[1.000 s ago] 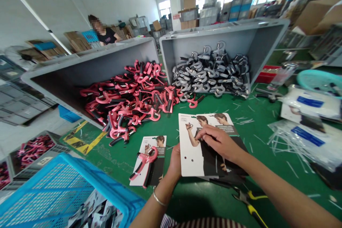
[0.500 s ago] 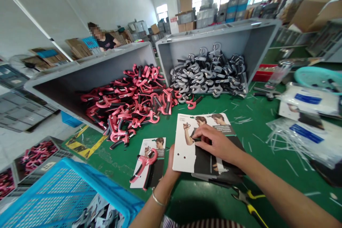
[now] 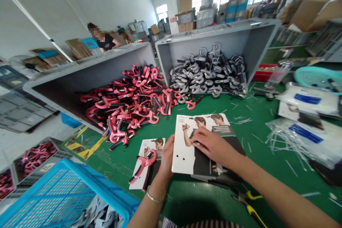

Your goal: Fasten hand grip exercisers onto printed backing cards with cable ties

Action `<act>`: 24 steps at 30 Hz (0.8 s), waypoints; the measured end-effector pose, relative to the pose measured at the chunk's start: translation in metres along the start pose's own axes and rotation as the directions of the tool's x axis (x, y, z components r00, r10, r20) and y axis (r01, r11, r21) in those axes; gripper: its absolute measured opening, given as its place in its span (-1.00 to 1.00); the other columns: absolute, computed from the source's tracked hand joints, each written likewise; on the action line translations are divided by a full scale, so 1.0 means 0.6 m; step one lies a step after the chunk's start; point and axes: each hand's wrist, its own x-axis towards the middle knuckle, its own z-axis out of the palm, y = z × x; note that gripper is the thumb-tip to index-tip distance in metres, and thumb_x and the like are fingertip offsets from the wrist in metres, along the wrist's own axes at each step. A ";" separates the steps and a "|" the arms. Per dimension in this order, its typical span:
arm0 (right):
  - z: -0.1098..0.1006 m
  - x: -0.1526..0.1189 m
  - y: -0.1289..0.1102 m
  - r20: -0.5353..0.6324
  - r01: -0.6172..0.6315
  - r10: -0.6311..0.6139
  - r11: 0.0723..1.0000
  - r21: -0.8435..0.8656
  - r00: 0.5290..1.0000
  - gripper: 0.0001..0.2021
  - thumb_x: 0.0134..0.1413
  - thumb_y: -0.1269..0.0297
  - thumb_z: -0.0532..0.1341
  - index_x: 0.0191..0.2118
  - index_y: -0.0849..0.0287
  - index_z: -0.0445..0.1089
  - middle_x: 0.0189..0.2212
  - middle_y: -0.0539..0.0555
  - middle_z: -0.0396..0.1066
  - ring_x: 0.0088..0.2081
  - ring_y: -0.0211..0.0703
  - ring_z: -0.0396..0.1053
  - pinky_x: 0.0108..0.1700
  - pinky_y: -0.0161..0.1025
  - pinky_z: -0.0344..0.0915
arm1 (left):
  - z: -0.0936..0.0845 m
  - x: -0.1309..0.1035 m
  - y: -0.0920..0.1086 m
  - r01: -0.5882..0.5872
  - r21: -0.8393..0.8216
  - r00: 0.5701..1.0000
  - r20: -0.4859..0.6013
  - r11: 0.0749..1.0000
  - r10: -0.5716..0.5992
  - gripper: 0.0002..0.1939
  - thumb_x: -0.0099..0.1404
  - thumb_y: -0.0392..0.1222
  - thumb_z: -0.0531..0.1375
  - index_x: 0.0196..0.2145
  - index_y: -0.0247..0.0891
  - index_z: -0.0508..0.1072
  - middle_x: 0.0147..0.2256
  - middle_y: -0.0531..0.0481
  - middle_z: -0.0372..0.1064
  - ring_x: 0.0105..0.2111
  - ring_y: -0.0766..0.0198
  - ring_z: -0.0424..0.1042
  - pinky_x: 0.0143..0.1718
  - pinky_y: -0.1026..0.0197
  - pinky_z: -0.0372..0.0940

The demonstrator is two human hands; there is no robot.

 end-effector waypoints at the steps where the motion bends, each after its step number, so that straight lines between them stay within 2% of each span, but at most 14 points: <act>1: 0.005 -0.002 -0.003 0.004 0.002 -0.001 0.998 -0.055 1.000 -0.86 0.31 0.43 0.10 -0.17 0.19 0.41 -0.20 0.14 0.33 -0.20 -0.10 0.31 -0.14 -0.20 0.31 | -0.001 -0.005 0.002 0.000 0.019 1.000 -0.023 1.000 0.001 -0.74 0.10 -0.17 0.34 -0.21 -0.24 0.55 -0.26 -0.07 0.56 -0.15 0.06 0.52 -0.22 0.21 0.41; 4: 0.024 -0.008 -0.007 0.007 -0.021 0.022 0.990 -0.142 1.000 -0.84 0.32 0.47 0.05 -0.21 0.21 0.37 -0.24 0.15 0.35 -0.22 -0.08 0.29 -0.16 -0.18 0.29 | 0.004 -0.014 0.008 0.052 0.044 0.998 -0.023 0.998 -0.051 -0.65 0.16 -0.04 0.32 -0.13 -0.27 0.53 -0.28 -0.10 0.57 -0.21 0.06 0.55 -0.29 0.19 0.43; 6: 0.032 -0.007 -0.003 0.006 -0.041 0.042 0.985 -0.167 0.999 -0.87 0.32 0.45 0.05 -0.19 0.20 0.34 -0.25 0.14 0.37 -0.22 -0.09 0.30 -0.15 -0.19 0.29 | 0.015 -0.015 0.012 0.117 0.118 0.993 0.007 0.986 -0.119 -0.46 0.09 -0.02 0.38 -0.01 -0.27 0.47 -0.32 -0.09 0.58 -0.36 0.09 0.57 -0.41 0.21 0.42; 8: 0.032 -0.004 -0.002 -0.013 -0.073 0.072 0.983 -0.168 0.997 -0.90 0.32 0.41 0.06 -0.18 0.18 0.31 -0.27 0.12 0.39 -0.25 -0.11 0.32 -0.18 -0.22 0.29 | 0.030 -0.015 0.019 0.173 0.212 0.982 0.038 0.962 -0.185 -0.27 -0.05 -0.12 0.46 0.09 -0.24 0.40 -0.34 -0.05 0.59 -0.49 0.16 0.54 -0.51 0.26 0.38; 11: 0.012 -0.014 -0.007 -0.064 -0.120 0.112 0.984 -0.132 0.992 -0.90 0.37 0.36 0.02 -0.15 0.16 0.26 -0.29 0.07 0.42 -0.28 -0.18 0.36 -0.20 -0.29 0.31 | 0.050 -0.017 0.031 0.221 0.260 0.963 0.096 0.940 -0.253 -0.15 -0.11 -0.18 0.47 0.16 -0.20 0.34 -0.36 -0.02 0.59 -0.58 0.19 0.51 -0.56 0.27 0.36; 13: -0.011 -0.051 -0.003 -0.165 -0.179 0.166 0.981 -0.067 0.972 -0.86 0.41 0.33 -0.02 -0.10 0.15 0.25 -0.25 0.07 0.43 -0.22 -0.22 0.38 -0.14 -0.32 0.32 | 0.056 -0.019 0.037 0.229 0.261 0.958 0.112 0.938 -0.265 -0.14 -0.11 -0.17 0.46 0.17 -0.19 0.34 -0.34 -0.02 0.60 -0.55 0.17 0.53 -0.53 0.23 0.39; 14: -0.024 -0.082 0.006 -0.243 -0.243 0.227 0.969 -0.038 0.943 -0.84 0.41 0.32 -0.03 -0.07 0.14 0.26 -0.19 0.08 0.44 -0.17 -0.22 0.39 -0.08 -0.31 0.31 | 0.057 -0.020 0.039 0.230 0.263 0.959 0.104 0.937 -0.264 -0.14 -0.12 -0.17 0.46 0.17 -0.18 0.34 -0.32 -0.03 0.60 -0.52 0.14 0.55 -0.50 0.21 0.41; 15: -0.038 -0.122 0.020 -0.337 -0.333 0.309 0.943 -0.014 0.889 -0.82 0.41 0.30 -0.03 -0.03 0.12 0.26 -0.13 0.10 0.43 -0.10 -0.20 0.38 -0.02 -0.27 0.30 | 0.057 -0.021 0.040 0.230 0.274 0.961 0.088 0.934 -0.263 -0.14 -0.12 -0.17 0.47 0.17 -0.17 0.35 -0.30 -0.04 0.60 -0.50 0.13 0.56 -0.49 0.20 0.42; 16: -0.053 -0.169 0.038 -0.419 -0.463 0.415 0.886 -0.014 0.807 -0.79 0.40 0.28 -0.03 0.03 0.10 0.26 -0.06 0.12 0.41 -0.03 -0.16 0.36 0.04 -0.22 0.29 | 0.056 -0.021 0.041 0.231 0.295 0.963 0.065 0.927 -0.260 -0.15 -0.12 -0.15 0.47 0.16 -0.16 0.36 -0.29 -0.05 0.61 -0.49 0.11 0.56 -0.49 0.20 0.42; 17: -0.067 -0.223 0.059 -0.504 -0.620 0.510 0.782 -0.066 0.697 -0.76 0.38 0.25 -0.02 0.05 0.10 0.26 -0.03 0.14 0.40 -0.01 -0.11 0.35 0.05 -0.18 0.29 | 0.057 -0.021 0.040 0.229 0.321 0.966 0.040 0.919 -0.255 -0.16 -0.12 -0.14 0.47 0.15 -0.15 0.37 -0.28 -0.05 0.61 -0.48 0.10 0.57 -0.50 0.20 0.42; 18: -0.081 -0.280 0.081 -0.569 -0.763 0.579 0.631 -0.142 0.584 -0.74 0.36 0.22 -0.02 0.06 0.09 0.26 -0.02 0.16 0.39 0.00 -0.06 0.35 0.06 -0.13 0.29 | 0.060 -0.022 0.039 0.225 0.343 0.969 0.022 0.912 -0.247 -0.16 -0.12 -0.12 0.48 0.15 -0.14 0.38 -0.27 -0.05 0.61 -0.46 0.08 0.58 -0.51 0.21 0.42; 19: -0.093 -0.338 0.101 -0.609 -0.831 0.609 0.533 -0.160 0.508 -0.71 0.32 0.22 0.00 0.07 0.14 0.28 -0.01 0.23 0.38 0.02 0.04 0.33 0.08 -0.02 0.26 | 0.065 -0.023 0.036 0.217 0.358 0.971 0.017 0.908 -0.238 -0.15 -0.13 -0.10 0.48 0.15 -0.13 0.38 -0.24 -0.05 0.61 -0.44 0.07 0.59 -0.50 0.21 0.43; 21: -0.110 -0.442 0.133 -0.657 -0.912 0.645 0.370 -0.177 0.389 -0.68 0.24 0.24 0.04 0.03 0.24 0.32 -0.05 0.35 0.37 0.03 0.23 0.29 0.09 0.18 0.20 | 0.086 -0.026 0.025 0.191 0.361 0.974 0.048 0.913 -0.222 -0.14 -0.14 -0.05 0.49 0.15 -0.12 0.38 -0.19 -0.07 0.60 -0.37 0.05 0.60 -0.45 0.20 0.46; 24: -0.116 -0.538 0.158 -0.719 -0.973 0.655 0.142 -0.183 0.231 -0.56 0.21 0.16 0.05 0.10 0.31 0.32 0.05 0.47 0.29 0.05 0.41 0.22 -0.02 0.35 0.19 | 0.138 -0.035 0.002 0.154 0.362 0.960 0.167 0.919 -0.227 -0.12 -0.17 0.00 0.50 0.14 -0.15 0.38 -0.15 -0.08 0.60 -0.30 0.02 0.59 -0.39 0.18 0.48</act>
